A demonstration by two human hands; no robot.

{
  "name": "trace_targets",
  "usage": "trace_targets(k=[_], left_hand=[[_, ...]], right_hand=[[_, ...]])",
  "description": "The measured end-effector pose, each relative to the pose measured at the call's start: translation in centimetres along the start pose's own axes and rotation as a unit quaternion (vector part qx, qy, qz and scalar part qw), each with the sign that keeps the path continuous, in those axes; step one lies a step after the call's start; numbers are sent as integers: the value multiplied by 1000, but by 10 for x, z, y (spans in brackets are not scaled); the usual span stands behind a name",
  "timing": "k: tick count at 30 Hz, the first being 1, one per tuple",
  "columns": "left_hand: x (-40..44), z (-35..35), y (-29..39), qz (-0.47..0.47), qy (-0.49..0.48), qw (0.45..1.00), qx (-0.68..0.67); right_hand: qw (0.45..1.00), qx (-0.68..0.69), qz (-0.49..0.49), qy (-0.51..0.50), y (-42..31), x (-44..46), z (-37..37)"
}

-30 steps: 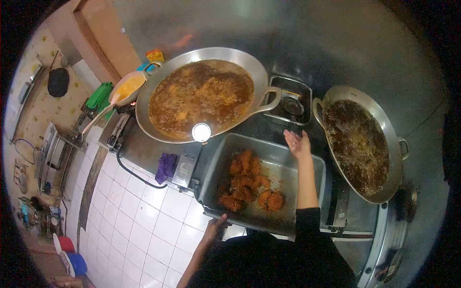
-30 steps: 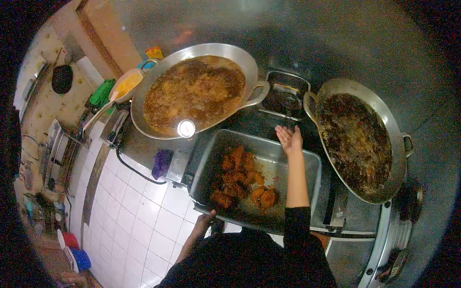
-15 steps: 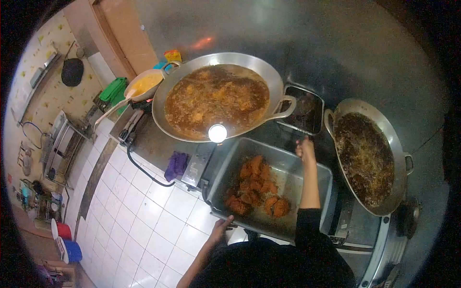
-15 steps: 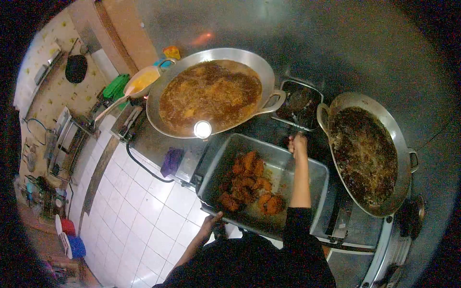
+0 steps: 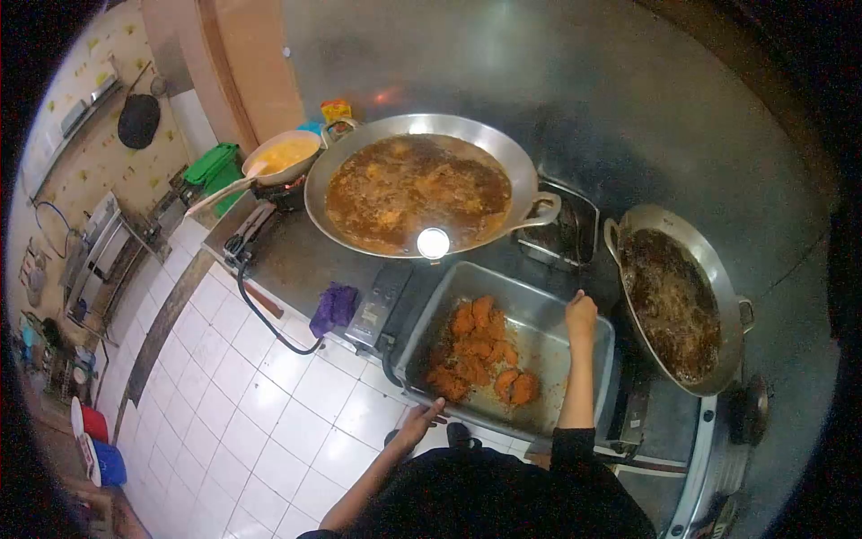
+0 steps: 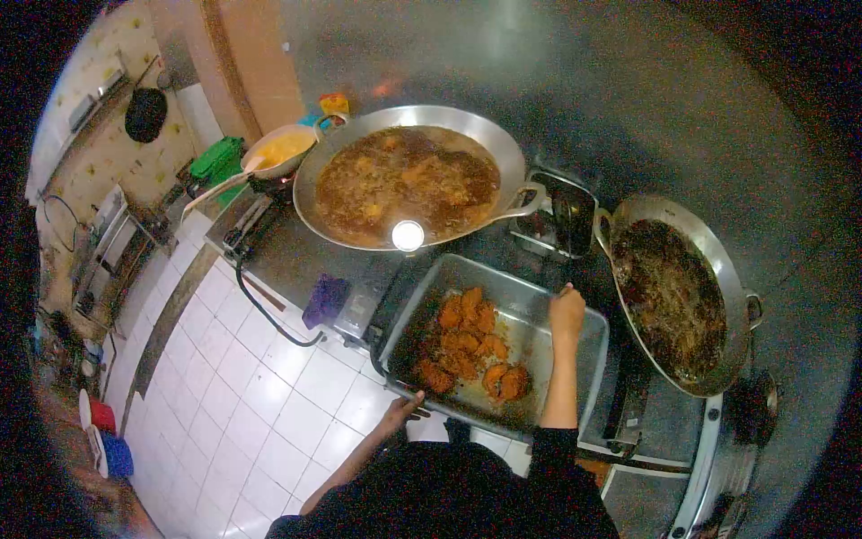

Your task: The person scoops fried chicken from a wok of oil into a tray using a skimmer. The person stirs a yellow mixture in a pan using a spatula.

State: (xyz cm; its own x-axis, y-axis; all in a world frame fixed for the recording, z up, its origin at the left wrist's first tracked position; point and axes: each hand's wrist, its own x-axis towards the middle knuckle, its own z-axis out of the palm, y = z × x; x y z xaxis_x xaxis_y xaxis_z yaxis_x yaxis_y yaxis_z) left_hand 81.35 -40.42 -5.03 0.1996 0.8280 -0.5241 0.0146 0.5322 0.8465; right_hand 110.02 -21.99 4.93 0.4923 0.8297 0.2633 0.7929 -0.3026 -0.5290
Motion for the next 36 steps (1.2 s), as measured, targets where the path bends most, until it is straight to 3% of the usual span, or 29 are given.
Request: trace_targets(k=[4, 10, 12, 14, 16, 22, 25, 27, 28, 30, 31, 33, 34, 36], left_hand=[[-5, -5, 2, -15, -20, 1000, 17], [-9, -12, -2, -5, -48, 999, 12], [-8, -14, -4, -13, -56, 998, 19], [-11, -12, -2, -1, -61, 998, 9], [-13, -13, -2, 13, -64, 998, -3], [-24, -26, -10, 27, -40, 999, 2], [-33, -41, -24, 17, -17, 1000, -17], [-37, -52, -40, -3, 6, 1000, -31], [-36, -57, -53, -16, 15, 999, -42], [-51, -62, -57, -25, 46, 997, -55], [-58, -65, -58, -36, 74, 995, -62], [-66, -73, -74, -20, 106, 992, -60], [-68, -77, -89, -16, 152, 985, -81], [-74, -87, -117, -14, 198, 975, -102]], right_hand=[[999, 19, 12, 38, -15, 4, -14], [987, 43, -79, 134, -80, 8, -91], [979, 52, -152, 123, -108, 17, -120], [990, 39, -132, 30, -132, 42, -140], [985, -19, -172, 0, -168, 63, -149], [914, -171, -363, -54, -212, 132, -90], [913, -187, -357, -67, -222, 156, -70], [860, -344, -320, -199, -241, 146, -89], [857, -345, -326, -200, -240, 157, -84], [837, -355, -178, -377, -238, 189, -75], [835, -357, -183, -378, -242, 189, -74], [818, -271, -59, -504, -248, 180, -84], [831, -299, -111, -455, -262, 151, -101], [837, -264, -85, -471, -259, 158, -92]])
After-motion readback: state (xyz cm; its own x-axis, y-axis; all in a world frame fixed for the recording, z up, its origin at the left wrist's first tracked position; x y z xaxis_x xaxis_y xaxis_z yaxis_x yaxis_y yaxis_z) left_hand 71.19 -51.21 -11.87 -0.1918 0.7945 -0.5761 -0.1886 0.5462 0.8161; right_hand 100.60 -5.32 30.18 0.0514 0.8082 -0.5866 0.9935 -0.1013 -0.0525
